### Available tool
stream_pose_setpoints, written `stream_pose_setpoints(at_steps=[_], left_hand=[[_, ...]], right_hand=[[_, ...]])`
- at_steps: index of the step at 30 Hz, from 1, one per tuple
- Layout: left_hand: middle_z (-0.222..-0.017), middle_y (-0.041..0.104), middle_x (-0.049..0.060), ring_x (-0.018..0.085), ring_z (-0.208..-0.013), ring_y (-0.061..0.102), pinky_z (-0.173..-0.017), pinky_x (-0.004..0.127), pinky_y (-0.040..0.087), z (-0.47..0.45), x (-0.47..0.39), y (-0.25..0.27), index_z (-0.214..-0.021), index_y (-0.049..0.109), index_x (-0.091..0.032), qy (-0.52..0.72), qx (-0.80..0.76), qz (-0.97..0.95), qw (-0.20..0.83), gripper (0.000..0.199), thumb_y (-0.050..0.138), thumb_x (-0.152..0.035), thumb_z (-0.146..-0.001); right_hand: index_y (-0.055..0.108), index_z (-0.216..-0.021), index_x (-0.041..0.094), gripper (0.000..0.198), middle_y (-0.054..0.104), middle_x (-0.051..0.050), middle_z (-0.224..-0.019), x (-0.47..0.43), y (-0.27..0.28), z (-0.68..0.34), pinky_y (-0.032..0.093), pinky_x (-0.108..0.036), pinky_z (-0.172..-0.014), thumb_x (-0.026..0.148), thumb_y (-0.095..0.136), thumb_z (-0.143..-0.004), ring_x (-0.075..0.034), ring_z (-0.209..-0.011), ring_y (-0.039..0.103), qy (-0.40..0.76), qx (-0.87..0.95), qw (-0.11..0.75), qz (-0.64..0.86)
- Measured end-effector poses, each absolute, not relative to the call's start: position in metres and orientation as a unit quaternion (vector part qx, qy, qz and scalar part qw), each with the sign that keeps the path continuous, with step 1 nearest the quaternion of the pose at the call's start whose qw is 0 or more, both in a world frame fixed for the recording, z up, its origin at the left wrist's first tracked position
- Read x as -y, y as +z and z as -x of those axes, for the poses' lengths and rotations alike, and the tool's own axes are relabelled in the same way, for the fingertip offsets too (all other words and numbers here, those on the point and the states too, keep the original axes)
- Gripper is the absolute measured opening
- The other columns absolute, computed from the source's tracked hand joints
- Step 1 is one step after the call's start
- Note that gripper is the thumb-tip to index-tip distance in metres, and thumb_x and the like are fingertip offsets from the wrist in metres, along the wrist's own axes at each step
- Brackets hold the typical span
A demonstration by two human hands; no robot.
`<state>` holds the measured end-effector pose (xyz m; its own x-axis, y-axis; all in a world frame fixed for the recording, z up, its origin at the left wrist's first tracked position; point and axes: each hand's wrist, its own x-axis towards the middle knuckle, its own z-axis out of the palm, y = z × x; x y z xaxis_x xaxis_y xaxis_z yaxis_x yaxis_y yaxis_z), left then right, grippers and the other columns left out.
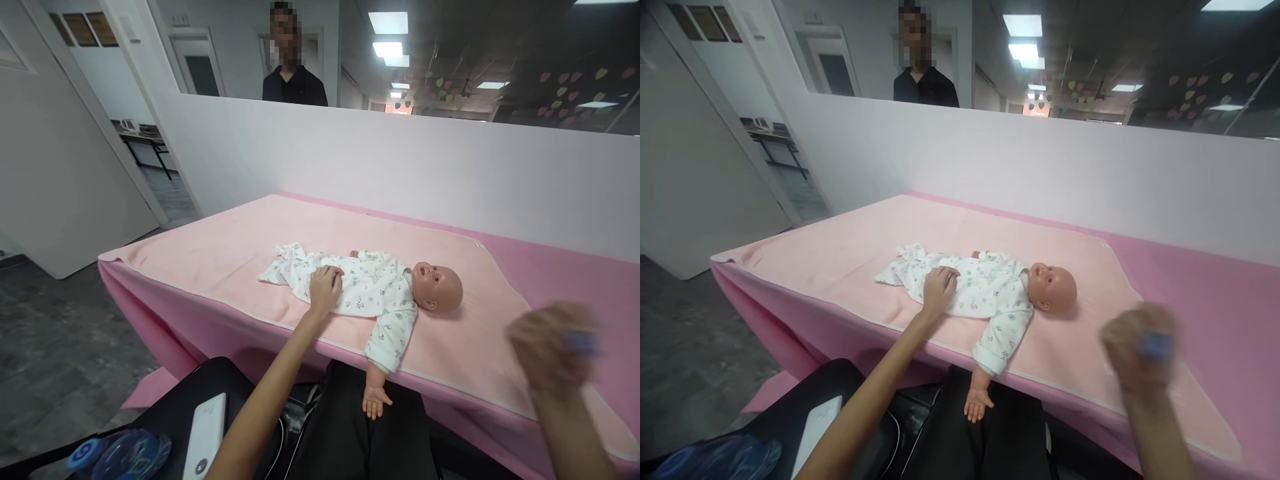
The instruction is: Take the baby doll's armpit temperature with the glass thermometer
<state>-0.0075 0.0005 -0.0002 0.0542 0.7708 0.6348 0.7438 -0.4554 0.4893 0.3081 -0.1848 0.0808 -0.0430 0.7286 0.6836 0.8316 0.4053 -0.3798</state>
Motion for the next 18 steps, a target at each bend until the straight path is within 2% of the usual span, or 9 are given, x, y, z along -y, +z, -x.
stream_pose_setpoints(at_steps=[1,3,6,9,14,18], left_hand=[[-0.086,0.063,0.002,0.019,-0.083,0.053,-0.079,0.034,0.034,0.008,0.000,0.000,-0.079,0.058,-0.022,0.449,-0.520,-0.726,0.016,0.020,0.039,-0.016,-0.082],[-0.085,0.063,0.002,0.019,-0.083,0.053,-0.079,0.034,0.034,0.008,0.000,0.000,-0.079,0.058,-0.022,0.449,-0.518,-0.728,0.017,0.020,0.039,-0.015,-0.081],[-0.085,0.063,0.002,0.019,-0.083,0.052,-0.078,0.034,0.034,0.008,-0.001,-0.001,-0.079,0.058,-0.021,0.447,-0.518,-0.729,0.019,0.019,0.040,-0.015,-0.081],[-0.086,0.063,0.001,0.019,-0.084,0.052,-0.079,0.034,0.034,0.008,-0.001,-0.001,-0.079,0.058,-0.021,0.451,-0.520,-0.726,0.019,0.020,0.039,-0.015,-0.081],[-0.085,0.063,0.001,0.019,-0.084,0.052,-0.079,0.033,0.034,0.008,-0.002,-0.001,-0.078,0.058,-0.022,0.455,-0.519,-0.723,0.018,0.020,0.040,-0.014,-0.080],[-0.085,0.063,0.002,0.019,-0.084,0.052,-0.079,0.034,0.035,0.008,-0.001,0.000,-0.077,0.058,-0.022,0.450,-0.524,-0.723,0.019,0.019,0.040,-0.015,-0.081]], right_hand=[[0.051,-0.045,0.024,0.057,0.042,0.003,-0.032,0.182,0.069,-0.301,0.028,-0.021,-0.029,0.035,0.019,-0.091,-0.009,-0.029,0.034,-0.055,0.730,0.417,0.538],[0.057,-0.050,0.020,0.051,0.051,0.002,-0.041,0.174,0.044,-0.285,0.035,-0.018,-0.034,0.036,0.028,-0.089,-0.007,-0.034,0.042,-0.045,0.752,0.390,0.530],[0.064,-0.073,0.017,0.033,0.066,-0.003,-0.064,0.165,0.017,-0.277,0.044,-0.017,-0.048,0.034,0.039,-0.088,-0.009,-0.052,0.059,-0.042,0.762,0.350,0.543],[0.062,-0.090,0.018,0.026,0.069,-0.006,-0.085,0.160,0.001,-0.291,0.050,-0.022,-0.060,0.034,0.041,-0.088,-0.015,-0.072,0.065,-0.067,0.766,0.309,0.559],[0.061,-0.100,0.020,0.028,0.066,-0.007,-0.104,0.155,-0.023,-0.309,0.051,-0.033,-0.082,0.037,0.043,-0.086,-0.021,-0.097,0.062,-0.093,0.794,0.263,0.540],[0.047,-0.124,0.021,0.044,0.051,-0.008,-0.128,0.163,-0.026,-0.306,0.046,-0.039,-0.092,0.040,0.045,-0.084,-0.023,-0.116,0.049,-0.060,0.806,0.208,0.551]])
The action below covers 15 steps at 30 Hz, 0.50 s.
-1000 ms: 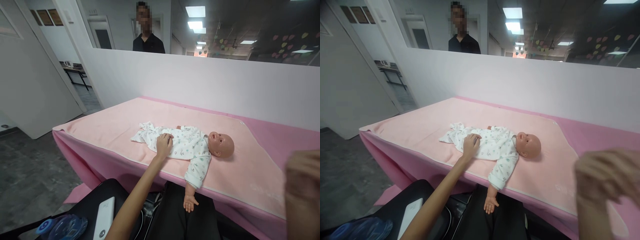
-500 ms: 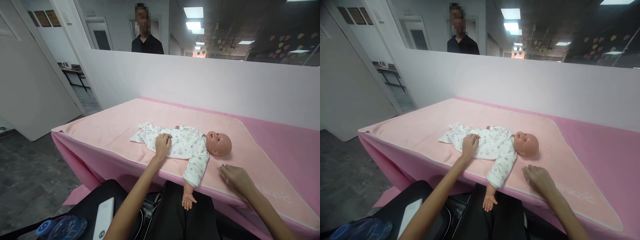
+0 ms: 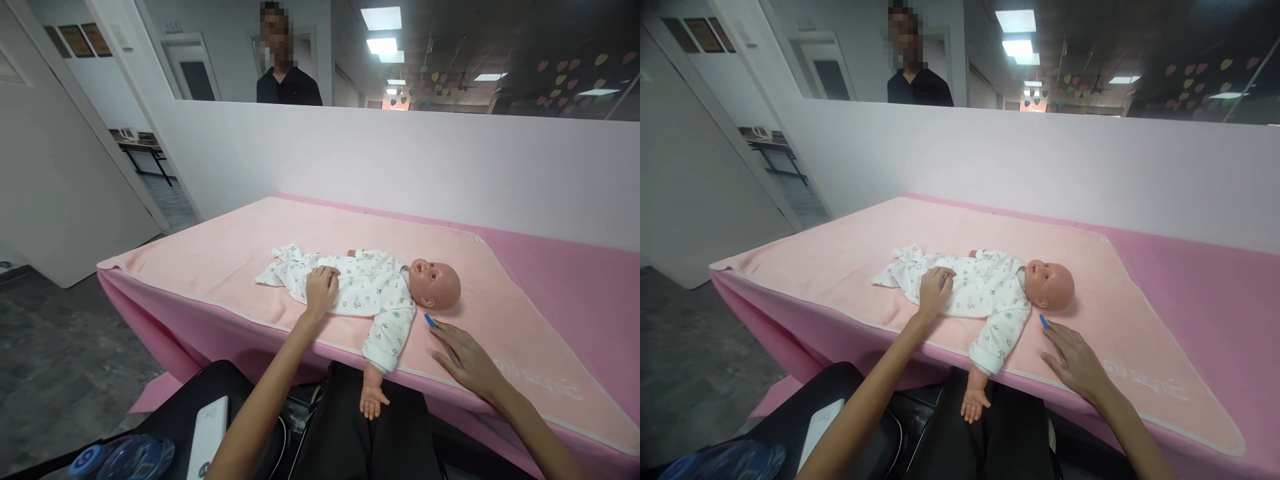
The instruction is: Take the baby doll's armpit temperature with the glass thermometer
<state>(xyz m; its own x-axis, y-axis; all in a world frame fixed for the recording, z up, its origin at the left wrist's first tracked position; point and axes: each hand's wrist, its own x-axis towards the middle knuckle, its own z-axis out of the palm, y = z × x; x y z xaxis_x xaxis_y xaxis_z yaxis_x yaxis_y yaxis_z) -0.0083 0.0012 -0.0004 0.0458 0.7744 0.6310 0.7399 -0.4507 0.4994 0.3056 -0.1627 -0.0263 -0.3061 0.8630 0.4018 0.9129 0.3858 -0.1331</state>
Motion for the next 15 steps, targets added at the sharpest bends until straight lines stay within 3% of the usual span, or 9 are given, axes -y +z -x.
stream_pose_setpoints(at_steps=[4,7,10,15], left_hand=[[-0.085,0.063,0.002,0.019,-0.083,0.053,-0.079,0.034,0.034,0.008,-0.001,-0.001,-0.077,0.058,-0.021,0.454,-0.520,-0.723,0.021,0.019,0.040,-0.016,-0.081],[-0.083,0.062,0.001,0.019,-0.082,0.052,-0.077,0.033,0.034,0.009,-0.002,-0.002,-0.076,0.057,-0.022,0.461,-0.512,-0.724,0.016,0.019,0.041,-0.015,-0.081],[-0.084,0.062,0.002,0.019,-0.081,0.052,-0.076,0.033,0.035,0.008,0.000,0.002,-0.077,0.057,-0.021,0.479,-0.509,-0.715,-0.006,0.017,0.042,-0.013,-0.080],[-0.083,0.060,0.003,0.019,-0.083,0.051,-0.079,0.034,0.035,-0.023,0.012,0.021,-0.083,0.057,-0.020,0.535,-0.447,-0.713,-0.072,0.017,0.042,-0.013,-0.081]], right_hand=[[0.030,-0.137,0.022,0.058,0.037,-0.007,-0.139,0.172,-0.023,-0.302,0.040,-0.043,-0.098,0.043,0.044,-0.084,-0.024,-0.125,0.039,-0.032,0.814,0.162,0.557],[0.027,-0.138,0.023,0.059,0.034,-0.006,-0.141,0.174,-0.023,-0.302,0.038,-0.045,-0.100,0.043,0.043,-0.085,-0.024,-0.127,0.035,-0.031,0.810,0.153,0.565],[0.033,-0.135,0.023,0.053,0.039,-0.007,-0.138,0.172,-0.022,-0.298,0.039,-0.045,-0.099,0.041,0.043,-0.085,-0.025,-0.126,0.038,-0.049,0.791,0.203,0.575],[0.048,-0.121,0.020,0.037,0.056,-0.009,-0.120,0.141,-0.001,-0.260,0.042,-0.041,-0.094,0.032,0.043,-0.086,-0.022,-0.113,0.049,-0.061,0.755,0.358,0.545]])
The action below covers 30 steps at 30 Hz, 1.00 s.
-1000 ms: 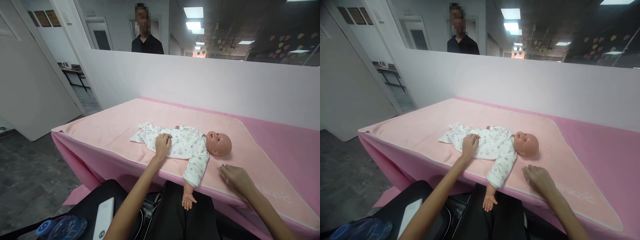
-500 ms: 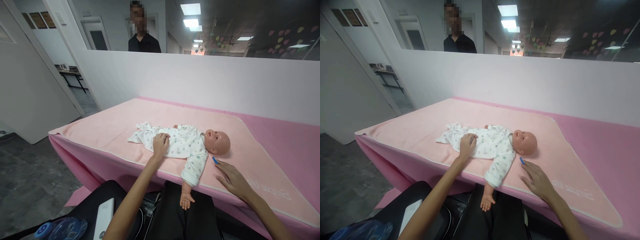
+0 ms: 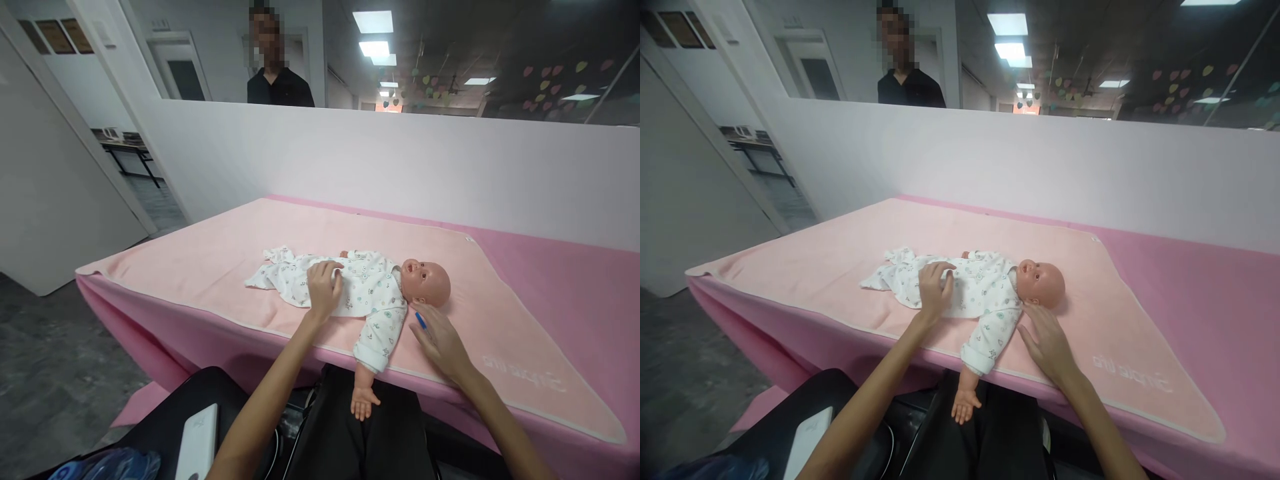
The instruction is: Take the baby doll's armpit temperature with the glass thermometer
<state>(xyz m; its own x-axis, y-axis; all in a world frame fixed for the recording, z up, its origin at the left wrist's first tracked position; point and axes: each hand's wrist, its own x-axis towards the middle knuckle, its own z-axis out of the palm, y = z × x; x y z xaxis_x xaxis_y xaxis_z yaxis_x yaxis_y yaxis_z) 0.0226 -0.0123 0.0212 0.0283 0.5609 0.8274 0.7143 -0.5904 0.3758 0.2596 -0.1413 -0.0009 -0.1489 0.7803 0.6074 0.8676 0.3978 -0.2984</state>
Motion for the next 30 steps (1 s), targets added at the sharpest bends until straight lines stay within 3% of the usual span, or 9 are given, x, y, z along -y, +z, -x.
stream_pose_setpoints(at_steps=[4,7,11,17,30], left_hand=[[-0.093,0.061,0.003,0.019,-0.090,0.051,-0.082,0.034,0.035,-0.072,0.013,0.036,-0.088,0.057,-0.020,-0.450,0.348,0.821,0.052,0.016,0.044,-0.015,-0.080],[-0.092,0.061,0.004,0.019,-0.086,0.051,-0.077,0.033,0.037,-0.096,0.002,0.036,-0.087,0.058,-0.019,-0.385,0.372,0.845,-0.006,0.018,0.041,-0.015,-0.081],[-0.087,0.063,0.004,0.020,-0.083,0.051,-0.076,0.035,0.037,-0.099,-0.012,0.029,-0.078,0.059,-0.019,-0.327,0.403,0.853,-0.061,0.021,0.039,-0.019,-0.083],[-0.085,0.064,0.002,0.019,-0.085,0.053,-0.076,0.033,0.037,-0.090,-0.012,0.029,-0.077,0.060,-0.020,-0.333,0.385,0.853,-0.119,0.018,0.043,-0.023,-0.081],[-0.072,0.065,-0.001,0.013,-0.069,0.054,-0.067,0.025,0.039,-0.089,-0.017,0.030,-0.076,0.067,-0.019,-0.379,0.359,0.823,-0.224,0.025,0.044,-0.029,-0.080]], right_hand=[[0.053,-0.111,0.017,0.031,0.061,-0.009,-0.108,0.087,0.016,-0.213,0.045,-0.036,-0.090,0.020,0.033,-0.087,-0.019,-0.104,0.054,-0.065,0.715,0.472,0.512],[0.055,-0.105,0.015,0.034,0.062,-0.010,-0.100,0.048,0.017,-0.193,0.046,-0.034,-0.085,0.012,0.028,-0.084,-0.018,-0.095,0.056,-0.070,0.675,0.514,0.524],[0.057,-0.101,0.016,0.035,0.062,-0.008,-0.096,0.025,0.004,-0.190,0.047,-0.035,-0.084,0.008,0.029,-0.081,-0.018,-0.090,0.055,-0.101,0.673,0.507,0.529],[0.055,-0.107,0.015,0.037,0.056,-0.011,-0.109,0.031,-0.010,-0.192,0.043,-0.039,-0.093,0.008,0.030,-0.082,-0.020,-0.105,0.051,-0.171,0.658,0.513,0.524],[0.054,-0.105,0.018,0.027,0.056,-0.010,-0.102,0.031,-0.006,-0.192,0.046,-0.042,-0.090,0.020,0.033,-0.089,-0.021,-0.100,0.052,-0.161,0.634,0.542,0.527]])
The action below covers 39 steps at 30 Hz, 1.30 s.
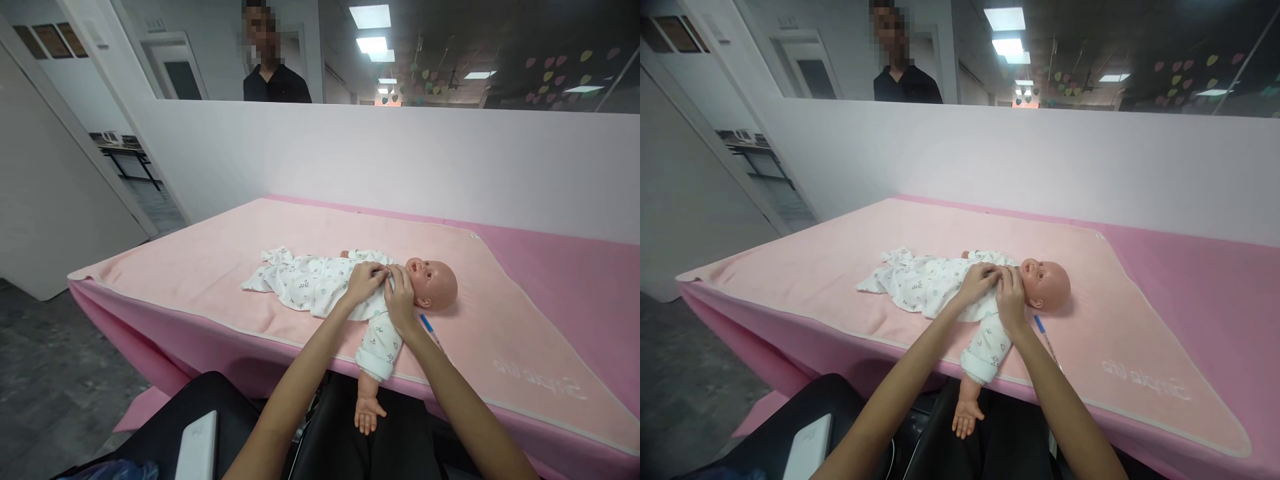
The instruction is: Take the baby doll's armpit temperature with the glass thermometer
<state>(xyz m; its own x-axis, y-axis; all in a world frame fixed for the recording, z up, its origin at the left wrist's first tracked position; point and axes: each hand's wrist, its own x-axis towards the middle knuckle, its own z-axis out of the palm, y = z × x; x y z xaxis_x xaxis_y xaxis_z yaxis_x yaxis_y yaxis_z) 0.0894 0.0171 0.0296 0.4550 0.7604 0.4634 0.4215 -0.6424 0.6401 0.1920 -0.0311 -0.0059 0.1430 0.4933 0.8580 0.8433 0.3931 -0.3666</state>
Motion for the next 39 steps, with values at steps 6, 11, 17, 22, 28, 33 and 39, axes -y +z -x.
stream_pose_setpoints(at_steps=[6,11,17,22,28,33,39], left_hand=[[-0.071,0.065,-0.001,0.012,-0.067,0.054,-0.066,0.023,0.040,-0.089,-0.016,0.029,-0.078,0.068,-0.019,0.374,-0.362,-0.821,0.235,0.026,0.043,-0.027,-0.080],[-0.077,0.067,0.000,0.013,-0.071,0.055,-0.068,0.024,0.041,-0.090,-0.016,0.028,-0.081,0.068,-0.019,0.378,-0.371,-0.817,0.228,0.026,0.043,-0.026,-0.079],[-0.078,0.067,0.000,0.013,-0.072,0.056,-0.068,0.024,0.041,-0.089,-0.013,0.032,-0.082,0.068,-0.020,0.387,-0.360,-0.816,0.233,0.026,0.043,-0.027,-0.081],[-0.080,0.068,0.001,0.014,-0.074,0.056,-0.072,0.025,0.041,-0.088,-0.011,0.035,-0.084,0.068,-0.020,0.376,-0.360,-0.817,0.248,0.026,0.043,-0.028,-0.081],[-0.082,0.067,0.000,0.015,-0.078,0.057,-0.076,0.026,0.042,-0.088,-0.012,0.033,-0.081,0.067,-0.020,0.397,-0.339,-0.813,0.258,0.020,0.047,-0.025,-0.079],[-0.082,0.064,0.001,0.016,-0.081,0.056,-0.083,0.030,0.040,-0.087,-0.004,0.030,-0.086,0.062,-0.021,0.449,-0.364,-0.801,0.157,0.017,0.046,-0.023,-0.081],[-0.084,0.061,0.006,0.019,-0.088,0.053,-0.085,0.034,0.038,-0.069,-0.005,0.026,-0.084,0.058,-0.020,0.542,-0.427,-0.724,-0.012,0.024,0.034,-0.022,-0.086]], right_hand=[[0.053,-0.106,0.019,0.028,0.056,-0.009,-0.102,0.031,-0.005,-0.192,0.046,-0.041,-0.090,0.019,0.031,-0.090,-0.020,-0.101,0.051,-0.159,0.629,0.550,0.526],[0.054,-0.106,0.018,0.028,0.056,-0.010,-0.103,0.032,-0.004,-0.191,0.046,-0.040,-0.089,0.020,0.031,-0.090,-0.019,-0.101,0.052,-0.158,0.619,0.560,0.528],[0.055,-0.106,0.018,0.027,0.053,-0.011,-0.106,0.031,-0.004,-0.194,0.047,-0.041,-0.090,0.023,0.034,-0.090,-0.020,-0.103,0.051,-0.167,0.617,0.556,0.532],[0.056,-0.107,0.019,0.027,0.051,-0.011,-0.110,0.031,-0.005,-0.196,0.045,-0.041,-0.093,0.023,0.034,-0.090,-0.021,-0.107,0.049,-0.158,0.622,0.544,0.540],[0.055,-0.107,0.019,0.028,0.051,-0.011,-0.109,0.032,-0.004,-0.196,0.046,-0.039,-0.093,0.022,0.033,-0.091,-0.019,-0.106,0.050,-0.159,0.627,0.539,0.539],[0.056,-0.105,0.017,0.027,0.054,-0.011,-0.104,0.031,-0.003,-0.196,0.048,-0.039,-0.089,0.022,0.033,-0.090,-0.019,-0.101,0.052,-0.149,0.632,0.546,0.529],[0.058,-0.099,0.018,0.024,0.057,-0.009,-0.098,0.032,0.000,-0.195,0.049,-0.037,-0.086,0.019,0.036,-0.089,-0.018,-0.095,0.055,-0.176,0.625,0.568,0.507]])
